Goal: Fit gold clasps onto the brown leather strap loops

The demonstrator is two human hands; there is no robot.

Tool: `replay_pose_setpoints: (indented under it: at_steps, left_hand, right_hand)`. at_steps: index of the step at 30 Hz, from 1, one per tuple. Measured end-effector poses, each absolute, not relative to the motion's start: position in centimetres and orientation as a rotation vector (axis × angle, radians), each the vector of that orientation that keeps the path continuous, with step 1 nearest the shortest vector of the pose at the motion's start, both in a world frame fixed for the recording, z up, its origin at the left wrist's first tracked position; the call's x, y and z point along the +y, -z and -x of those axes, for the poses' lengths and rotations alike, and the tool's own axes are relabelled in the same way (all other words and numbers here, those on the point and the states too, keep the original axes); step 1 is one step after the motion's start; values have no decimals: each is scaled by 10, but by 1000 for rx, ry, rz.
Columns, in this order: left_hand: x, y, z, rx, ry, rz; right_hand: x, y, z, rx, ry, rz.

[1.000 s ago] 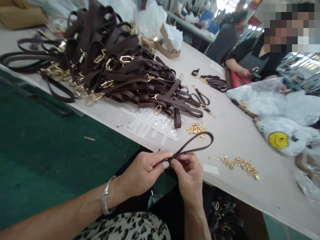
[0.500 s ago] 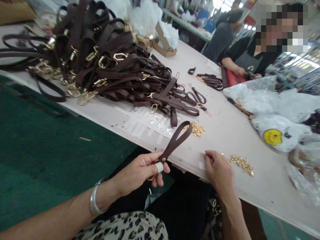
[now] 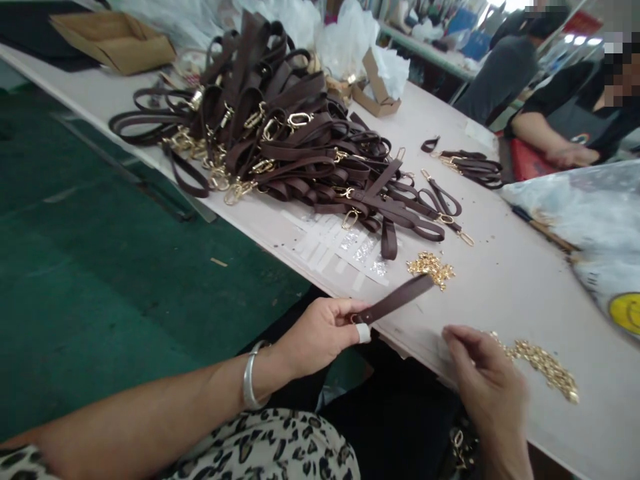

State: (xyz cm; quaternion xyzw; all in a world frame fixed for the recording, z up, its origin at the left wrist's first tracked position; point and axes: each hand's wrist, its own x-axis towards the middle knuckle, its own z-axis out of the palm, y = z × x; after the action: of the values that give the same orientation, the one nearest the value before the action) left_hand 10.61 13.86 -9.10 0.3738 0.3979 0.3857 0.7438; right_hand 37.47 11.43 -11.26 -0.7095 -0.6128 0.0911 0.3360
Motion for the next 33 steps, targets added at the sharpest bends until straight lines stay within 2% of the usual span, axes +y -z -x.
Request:
replay_pose_setpoints:
  at_steps: [4,8,23,29,33]
  left_hand:
    - [138,93,-112,937,-862,-749]
    - [135,91,-111,968,-863,-822]
    - [129,90,-101,1064,-891,-1461]
    - [126,88,-100,1042,-1012,-1619]
    - [126,85,-104,1027,-952,-1703]
  right_hand:
    - [94,108,-318,-1394,-604,1463]
    - [97,107,-279,-1483,-577,1273]
    - [97,99,-271,-1748,-325,1252]
    - [97,106,-262,-1411,-512,1304]
    - [93,116,-265,-1216,-636,1408]
